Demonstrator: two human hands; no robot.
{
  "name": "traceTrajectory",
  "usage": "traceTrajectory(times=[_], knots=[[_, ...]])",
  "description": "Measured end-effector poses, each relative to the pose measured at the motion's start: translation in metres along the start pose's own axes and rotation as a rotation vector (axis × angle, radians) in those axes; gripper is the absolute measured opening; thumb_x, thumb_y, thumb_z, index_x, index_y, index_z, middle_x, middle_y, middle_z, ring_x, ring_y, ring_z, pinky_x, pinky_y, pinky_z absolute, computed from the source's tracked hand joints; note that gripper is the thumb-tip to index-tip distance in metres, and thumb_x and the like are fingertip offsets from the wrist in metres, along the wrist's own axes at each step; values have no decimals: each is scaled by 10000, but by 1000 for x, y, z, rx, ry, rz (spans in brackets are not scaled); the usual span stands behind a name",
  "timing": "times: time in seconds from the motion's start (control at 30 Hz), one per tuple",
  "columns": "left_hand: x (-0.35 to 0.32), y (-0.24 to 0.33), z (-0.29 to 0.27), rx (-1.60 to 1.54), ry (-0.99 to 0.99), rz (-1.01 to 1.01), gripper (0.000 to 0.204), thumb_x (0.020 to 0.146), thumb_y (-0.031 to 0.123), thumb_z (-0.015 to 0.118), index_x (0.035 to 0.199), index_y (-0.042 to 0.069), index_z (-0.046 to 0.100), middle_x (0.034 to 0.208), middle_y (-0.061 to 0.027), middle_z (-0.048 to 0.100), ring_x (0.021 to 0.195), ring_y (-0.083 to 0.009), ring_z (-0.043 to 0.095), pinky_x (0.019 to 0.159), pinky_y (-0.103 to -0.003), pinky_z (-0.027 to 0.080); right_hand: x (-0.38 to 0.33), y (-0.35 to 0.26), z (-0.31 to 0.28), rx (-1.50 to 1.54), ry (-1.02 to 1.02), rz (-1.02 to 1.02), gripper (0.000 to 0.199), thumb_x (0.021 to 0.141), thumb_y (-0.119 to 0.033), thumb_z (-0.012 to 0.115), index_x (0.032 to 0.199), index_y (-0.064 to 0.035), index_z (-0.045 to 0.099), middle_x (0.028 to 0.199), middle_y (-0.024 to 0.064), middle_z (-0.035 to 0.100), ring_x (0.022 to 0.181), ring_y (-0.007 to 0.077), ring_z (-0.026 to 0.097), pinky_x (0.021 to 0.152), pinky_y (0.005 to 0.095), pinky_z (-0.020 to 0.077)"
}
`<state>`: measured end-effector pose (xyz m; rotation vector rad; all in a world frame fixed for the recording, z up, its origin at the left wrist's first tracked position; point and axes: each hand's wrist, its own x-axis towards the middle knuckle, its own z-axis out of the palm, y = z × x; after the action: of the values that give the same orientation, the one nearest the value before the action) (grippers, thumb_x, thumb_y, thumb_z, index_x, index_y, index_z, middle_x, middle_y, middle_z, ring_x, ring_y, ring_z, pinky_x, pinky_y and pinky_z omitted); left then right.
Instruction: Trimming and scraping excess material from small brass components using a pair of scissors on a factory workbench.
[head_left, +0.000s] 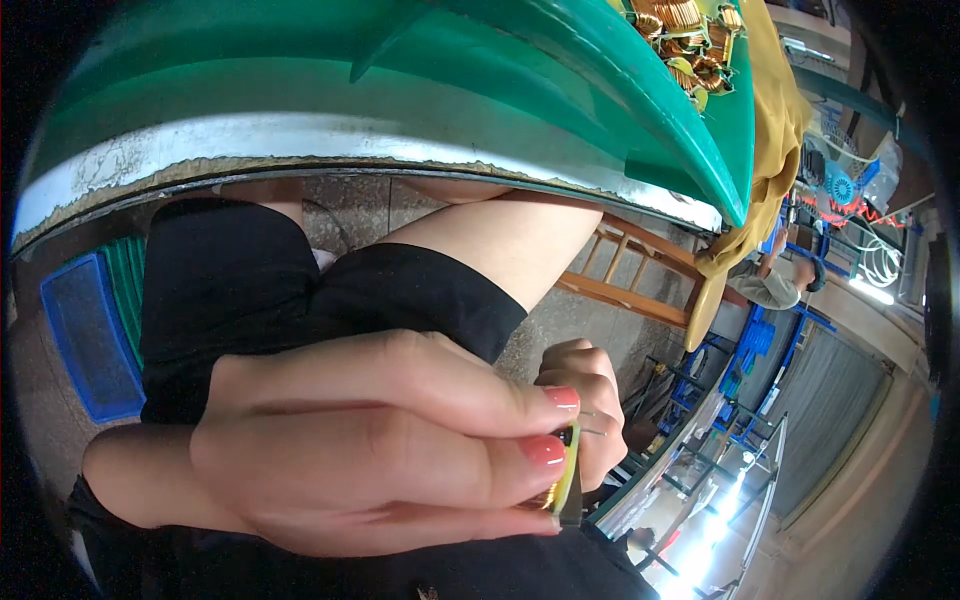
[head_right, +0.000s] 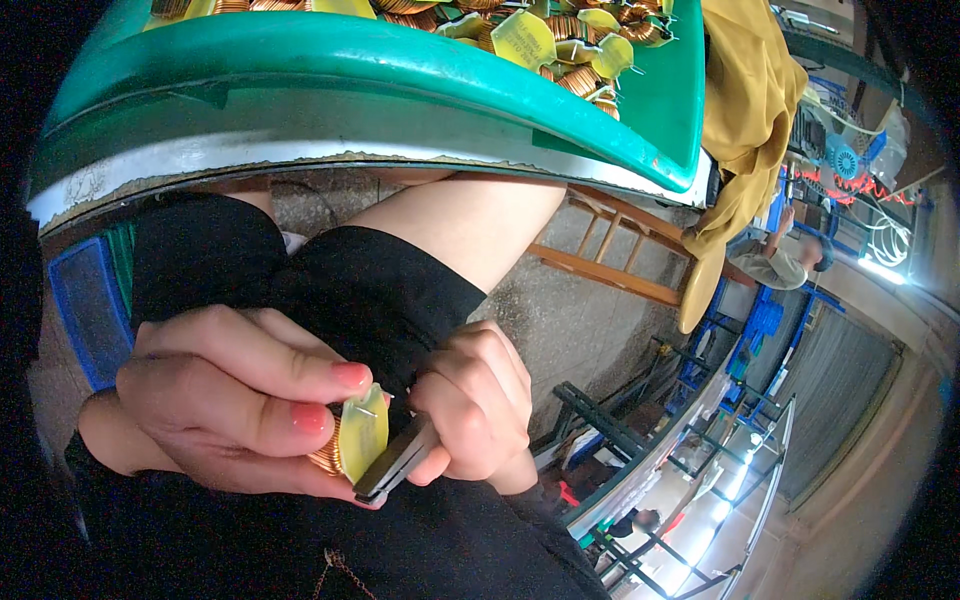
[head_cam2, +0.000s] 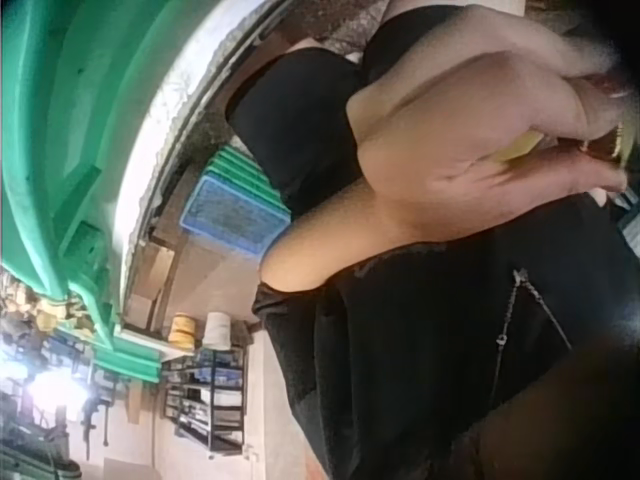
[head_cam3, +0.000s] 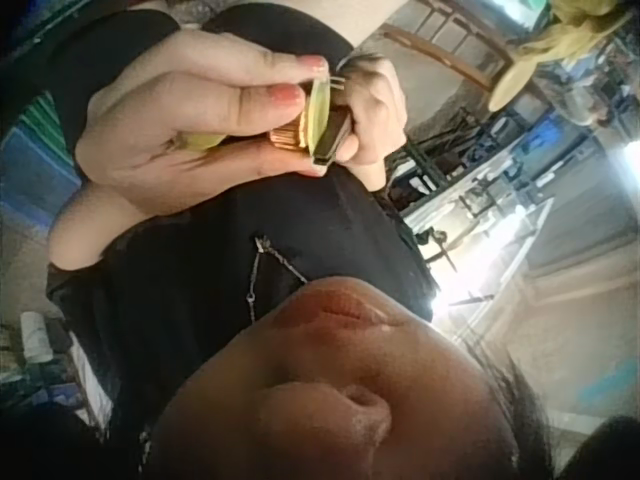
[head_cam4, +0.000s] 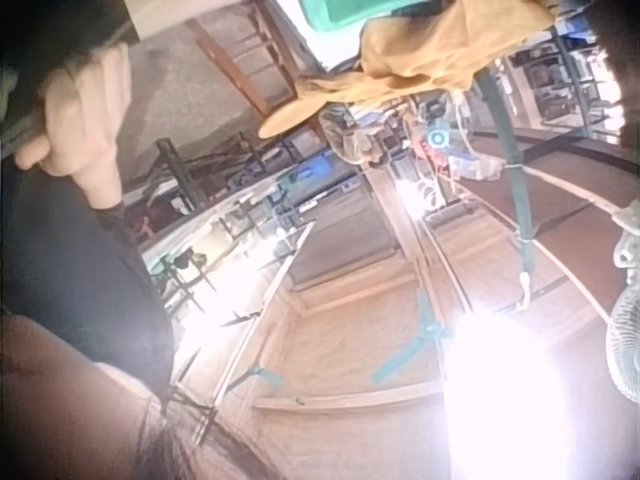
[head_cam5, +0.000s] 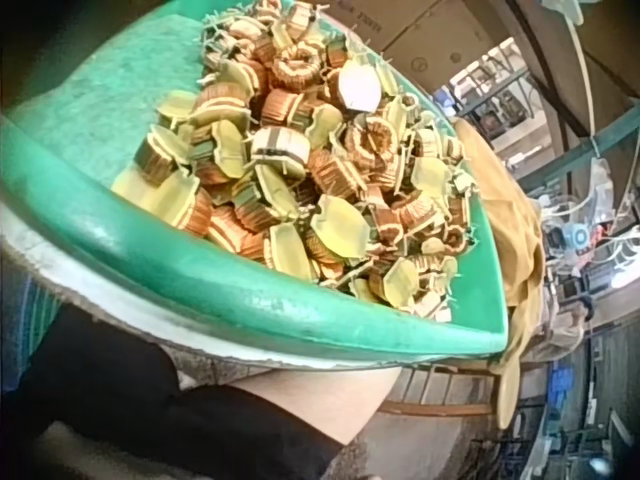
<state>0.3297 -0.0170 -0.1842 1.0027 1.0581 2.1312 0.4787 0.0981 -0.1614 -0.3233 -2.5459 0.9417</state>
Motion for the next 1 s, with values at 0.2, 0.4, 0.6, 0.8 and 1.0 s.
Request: traceTrajectory(times=[0.2, 0.4, 0.6, 0.8, 1.0], knots=[[-4, 2, -1, 9, 8, -30, 344, 600, 37, 834, 860, 52, 610, 957, -143, 624, 742, -223, 645, 592, -269, 544, -1, 4, 3, -10, 29, -76, 536, 886, -532, 428, 777, -19, 544, 732, 99, 528, 593, 228, 465, 566, 341, 431], [-1, -1, 1, -45, 25, -6, 342, 594, 17, 830, 853, 49, 609, 961, -146, 623, 740, -225, 645, 598, -273, 548, -1, 12, 11, 137, 135, -16, 544, 889, -567, 402, 728, -59, 513, 661, 75, 516, 597, 216, 467, 577, 346, 431], [11, 24, -1, -252, 90, -179, 369, 621, -20, 794, 921, 19, 581, 955, -161, 625, 735, -240, 651, 588, -271, 549, -1, 18, 18, 627, 427, 145, 560, 884, -632, 355, 668, -120, 427, 576, 38, 487, 610, 207, 483, 592, 342, 431], [41, 88, -38, -531, 328, -392, 352, 729, -7, 698, 1045, 1, 543, 896, -170, 640, 671, -225, 651, 538, -245, 533, 6, 17, 20, 602, 372, 211, 548, 881, -625, 374, 680, -117, 414, 567, 19, 435, 592, 181, 443, 575, 327, 416], [55, 153, -90, 244, 509, -278, 243, 858, 104, 550, 1064, -24, 533, 887, -163, 637, 703, -192, 641, 620, -235, 525, 13, 16, 26, 613, 285, 150, 517, 899, -582, 383, 698, -106, 381, 617, 31, 401, 632, 175, 406, 602, 300, 372]])
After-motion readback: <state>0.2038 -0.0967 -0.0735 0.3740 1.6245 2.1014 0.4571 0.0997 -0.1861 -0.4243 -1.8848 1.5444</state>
